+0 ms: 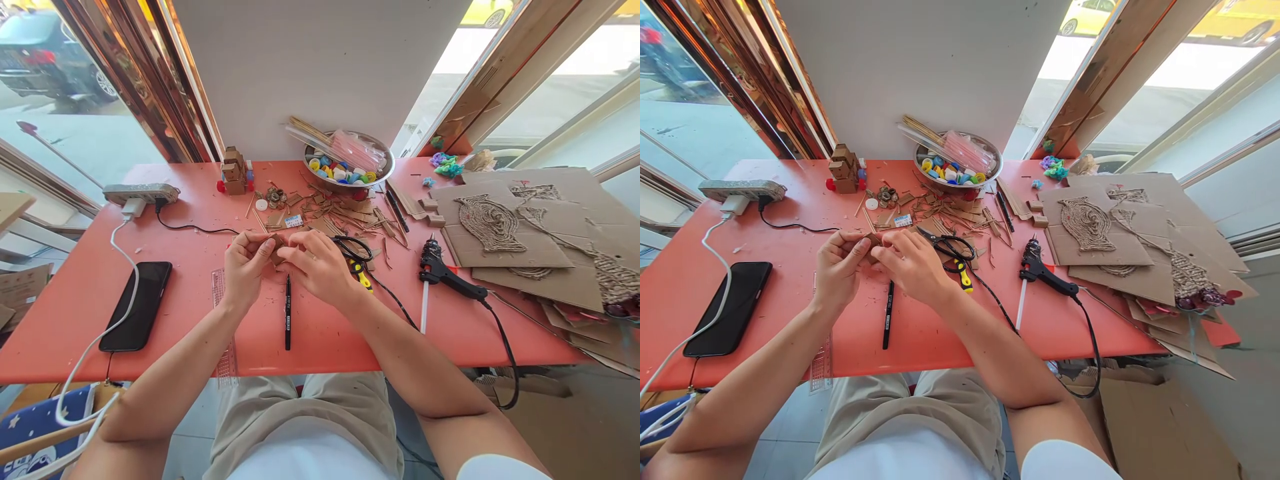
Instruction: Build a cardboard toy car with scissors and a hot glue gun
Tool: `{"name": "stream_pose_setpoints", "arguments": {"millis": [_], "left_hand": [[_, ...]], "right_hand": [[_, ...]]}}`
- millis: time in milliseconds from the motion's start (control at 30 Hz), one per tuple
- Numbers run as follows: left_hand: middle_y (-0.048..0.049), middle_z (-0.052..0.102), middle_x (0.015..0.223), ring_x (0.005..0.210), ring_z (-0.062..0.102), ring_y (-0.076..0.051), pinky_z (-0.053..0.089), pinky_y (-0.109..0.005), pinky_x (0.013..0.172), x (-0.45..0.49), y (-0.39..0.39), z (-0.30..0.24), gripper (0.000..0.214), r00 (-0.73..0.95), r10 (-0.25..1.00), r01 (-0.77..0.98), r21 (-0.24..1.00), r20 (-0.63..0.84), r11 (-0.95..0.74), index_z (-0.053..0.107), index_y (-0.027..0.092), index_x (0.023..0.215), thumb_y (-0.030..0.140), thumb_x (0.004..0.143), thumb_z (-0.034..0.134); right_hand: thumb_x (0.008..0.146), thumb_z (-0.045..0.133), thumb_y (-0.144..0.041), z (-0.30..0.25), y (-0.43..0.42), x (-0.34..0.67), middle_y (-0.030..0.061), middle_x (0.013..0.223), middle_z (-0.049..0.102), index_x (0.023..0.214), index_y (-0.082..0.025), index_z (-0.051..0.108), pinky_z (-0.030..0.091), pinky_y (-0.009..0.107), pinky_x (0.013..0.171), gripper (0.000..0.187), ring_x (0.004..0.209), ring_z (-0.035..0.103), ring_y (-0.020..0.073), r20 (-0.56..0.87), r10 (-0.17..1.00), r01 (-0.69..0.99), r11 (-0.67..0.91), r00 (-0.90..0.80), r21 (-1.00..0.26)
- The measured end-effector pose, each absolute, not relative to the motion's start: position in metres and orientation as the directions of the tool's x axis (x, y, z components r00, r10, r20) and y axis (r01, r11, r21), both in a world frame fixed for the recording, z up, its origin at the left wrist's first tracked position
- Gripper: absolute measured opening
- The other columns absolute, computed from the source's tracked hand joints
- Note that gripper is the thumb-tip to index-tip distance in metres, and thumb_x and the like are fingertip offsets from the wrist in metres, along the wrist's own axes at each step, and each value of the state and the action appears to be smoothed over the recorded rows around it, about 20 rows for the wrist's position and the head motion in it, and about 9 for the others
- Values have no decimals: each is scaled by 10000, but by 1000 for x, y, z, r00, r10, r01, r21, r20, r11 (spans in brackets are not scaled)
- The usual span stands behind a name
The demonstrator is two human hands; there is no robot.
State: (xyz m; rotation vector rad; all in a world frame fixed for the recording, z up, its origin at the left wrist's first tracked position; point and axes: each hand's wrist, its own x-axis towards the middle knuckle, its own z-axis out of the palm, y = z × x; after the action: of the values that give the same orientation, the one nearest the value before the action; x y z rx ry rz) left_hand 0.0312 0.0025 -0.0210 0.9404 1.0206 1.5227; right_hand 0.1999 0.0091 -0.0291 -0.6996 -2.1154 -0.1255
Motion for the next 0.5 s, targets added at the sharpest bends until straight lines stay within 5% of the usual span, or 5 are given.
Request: {"name": "stream_pose_setpoints", "arguments": {"millis": [133, 267, 500], "left_hand": [[-33, 825, 844, 811, 797, -199, 649, -317, 757, 33, 2, -20, 458, -174, 976, -298, 937, 134, -182, 600, 238, 775, 437, 625, 984], [-32, 804, 881, 864, 791, -210, 639, -352, 817, 36, -1, -23, 456, -122, 976, -269, 941, 180, -207, 536, 259, 802, 472, 712, 929], [31, 706, 733, 664, 708, -158, 565, -277, 653, 30, -2, -25, 373, -71, 966, -87, 963, 249, -255, 531, 271, 853, 460, 818, 850]], "right_hand": [[1055, 642, -392, -31, 9, 194, 86, 1066, 741, 1018, -263, 723, 599, 374, 906, 156, 988, 709, 219, 689, 629, 420, 769, -361, -482], [980, 727, -485, -28, 4, 185, 39, 935, 733, 940, -254, 631, 600, 324, 732, 252, 767, 685, 168, 495, 850, 261, 526, -179, -809], [867, 746, -416, -25, 5, 179, 76, 1039, 774, 925, -248, 556, 611, 313, 746, 259, 822, 706, 162, 296, 940, -3, 300, -170, -954]]}}
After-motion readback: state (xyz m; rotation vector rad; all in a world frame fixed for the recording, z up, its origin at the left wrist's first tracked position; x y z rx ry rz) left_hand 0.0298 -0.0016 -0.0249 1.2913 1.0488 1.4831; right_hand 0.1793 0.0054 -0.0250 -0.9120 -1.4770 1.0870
